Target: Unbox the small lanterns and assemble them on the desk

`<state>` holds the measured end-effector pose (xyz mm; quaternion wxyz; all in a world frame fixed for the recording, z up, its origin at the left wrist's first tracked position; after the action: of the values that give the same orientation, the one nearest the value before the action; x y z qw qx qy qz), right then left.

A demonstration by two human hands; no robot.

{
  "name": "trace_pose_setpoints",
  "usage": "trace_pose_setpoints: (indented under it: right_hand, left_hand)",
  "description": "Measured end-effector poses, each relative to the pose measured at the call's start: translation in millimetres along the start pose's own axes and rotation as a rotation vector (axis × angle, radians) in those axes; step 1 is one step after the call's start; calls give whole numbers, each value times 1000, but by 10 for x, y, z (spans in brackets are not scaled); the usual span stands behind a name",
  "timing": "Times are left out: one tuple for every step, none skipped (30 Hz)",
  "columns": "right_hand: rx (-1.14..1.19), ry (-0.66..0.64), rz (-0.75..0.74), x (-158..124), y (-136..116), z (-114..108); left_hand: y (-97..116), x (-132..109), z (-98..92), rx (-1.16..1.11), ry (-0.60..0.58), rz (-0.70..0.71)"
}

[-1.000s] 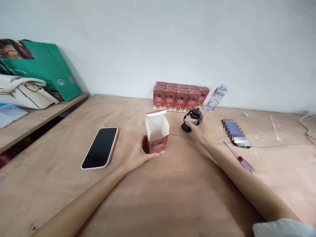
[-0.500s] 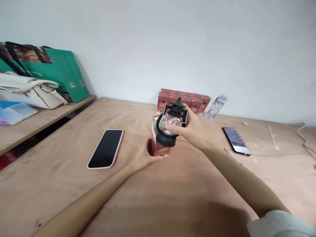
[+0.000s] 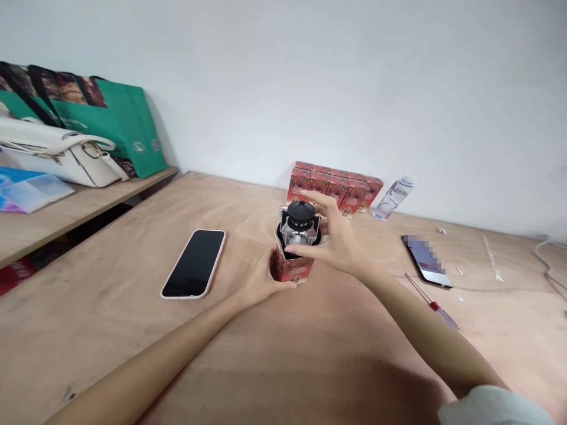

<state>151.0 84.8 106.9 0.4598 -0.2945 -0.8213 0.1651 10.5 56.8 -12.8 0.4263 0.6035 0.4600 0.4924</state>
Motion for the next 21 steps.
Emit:
trace_pose_setpoints:
  right_hand:
    - [9,-39,-6,20,38,-34]
    - [18,-68,-13,40,72,-73]
    - [26,-90,-19,57,97,-110]
    - [26,-107,-24,72,108,-140]
    - [14,-123,-27,82,105,-157]
    - [-13,-141,-25,87,88,-160]
    - [-53,-158,-14,86,61,-149]
    - [-103,-178,5,81,31,-127]
    - [-158,-198,26,72,0,-96]
    - [-214,-213,42,60,-28,-64]
    - [-263,-222,49,47,-49,-34]
    - [-302,-225,46,36,-62,-10]
    - [-328,-222,35,26,-65,7]
    - [-340,-218,20,18,-59,17]
    - [-339,-216,6,13,-45,22]
    - [-329,-224,-10,9,-28,26]
    - [-317,-241,-28,5,-11,29]
    - [-304,-264,-48,2,0,34]
    - [-290,-289,-70,-2,6,41]
    - [-276,-308,-90,-7,7,47]
    - [-258,-317,-107,-14,5,52]
  left_hand:
    - [-4,2,5,-16,-5,-11]
    - [-12,5,11,-31,-8,-14]
    - [-22,8,17,-44,-7,-11]
    - [-31,12,21,-53,-4,-3]
    - [-41,15,26,-56,-2,4]
    - [-51,17,28,-51,1,6]
    - [-61,17,27,-36,5,3]
    - [-68,16,22,-13,14,0]
    - [-72,14,14,19,23,-3]
    - [-74,12,3,59,37,-5]
    - [-74,10,-8,102,51,-6]
    - [-72,8,-20,139,65,-2]
    - [-69,7,-29,167,74,2]
    - [-65,6,-34,185,78,6]
    - [-61,5,-36,192,75,10]
    - [-56,4,-34,193,69,16]
    - [-49,3,-31,191,62,22]
    - [-41,2,-30,193,62,29]
    - [-33,0,-29,195,66,33]
    - [-26,-3,-30,197,75,31]
    - [-20,-5,-29,197,83,22]
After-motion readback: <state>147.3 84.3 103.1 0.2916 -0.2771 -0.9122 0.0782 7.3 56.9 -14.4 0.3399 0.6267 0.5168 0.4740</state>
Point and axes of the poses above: each hand's wrist, its own x-axis towards the middle knuckle, its own z-axis out of the palm, y = z × x, the point moved 4 cm from there along x, towards the middle knuckle, and after that the axes turned 7 degrees about y, right-handed, at the moved point
